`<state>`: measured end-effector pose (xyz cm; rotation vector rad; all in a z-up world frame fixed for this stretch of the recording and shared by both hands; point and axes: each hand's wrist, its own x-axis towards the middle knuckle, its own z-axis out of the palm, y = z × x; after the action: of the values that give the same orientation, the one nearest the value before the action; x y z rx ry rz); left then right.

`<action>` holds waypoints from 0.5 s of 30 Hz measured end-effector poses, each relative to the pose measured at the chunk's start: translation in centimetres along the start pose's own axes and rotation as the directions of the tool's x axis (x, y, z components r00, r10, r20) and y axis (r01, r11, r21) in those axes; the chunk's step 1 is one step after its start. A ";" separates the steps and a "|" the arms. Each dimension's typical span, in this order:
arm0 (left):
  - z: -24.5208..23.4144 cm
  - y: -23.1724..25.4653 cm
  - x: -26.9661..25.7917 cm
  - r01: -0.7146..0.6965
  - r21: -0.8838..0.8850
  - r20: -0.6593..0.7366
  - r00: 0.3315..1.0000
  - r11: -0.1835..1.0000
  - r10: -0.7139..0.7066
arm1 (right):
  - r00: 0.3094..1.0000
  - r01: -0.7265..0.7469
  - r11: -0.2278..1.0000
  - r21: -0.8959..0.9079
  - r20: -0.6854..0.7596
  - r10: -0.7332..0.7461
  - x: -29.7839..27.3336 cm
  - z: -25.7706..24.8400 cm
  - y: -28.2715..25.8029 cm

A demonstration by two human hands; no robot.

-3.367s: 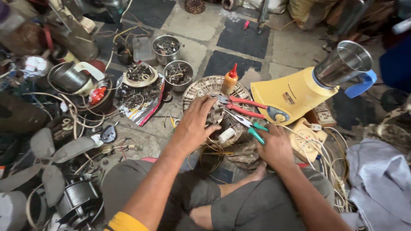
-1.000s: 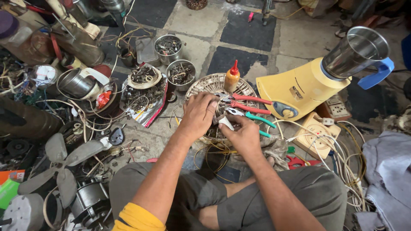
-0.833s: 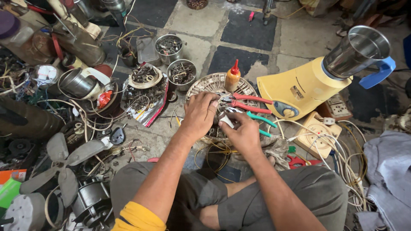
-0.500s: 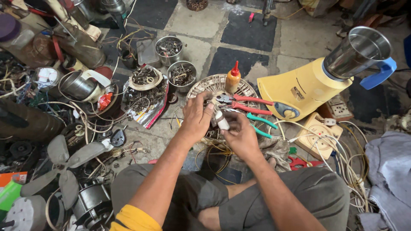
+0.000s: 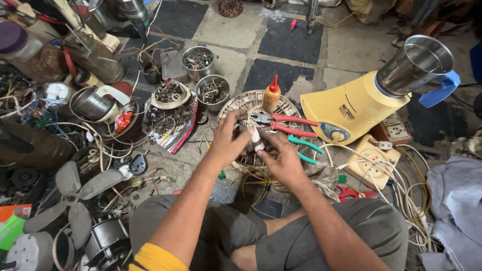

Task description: The person repairs a fan motor by twisting wires together and using pliers to manipulate electrical connections on a workshop floor.

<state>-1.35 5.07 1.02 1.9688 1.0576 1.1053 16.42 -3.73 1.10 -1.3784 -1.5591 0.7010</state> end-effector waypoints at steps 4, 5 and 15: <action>0.4 0.5 -0.4 -0.012 0.075 -0.050 0.999 0.997 0.016 | 0.999 0.023 0.997 -0.079 -0.029 -0.026 -0.1 0.2 -0.5; 0.6 0.6 -0.5 -0.010 0.079 -0.070 0.997 0.997 0.015 | 0.998 0.041 0.993 -0.107 -0.035 -0.045 0.0 0.2 -0.7; 0.7 0.1 -0.1 0.060 0.013 -0.050 0.997 0.998 -0.060 | 0.998 -0.014 0.995 -0.102 -0.065 0.007 -0.7 0.1 -1.4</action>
<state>-0.73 4.78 0.76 1.9167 1.1462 1.1225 15.63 -4.69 2.12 -1.4709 -1.5557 0.5839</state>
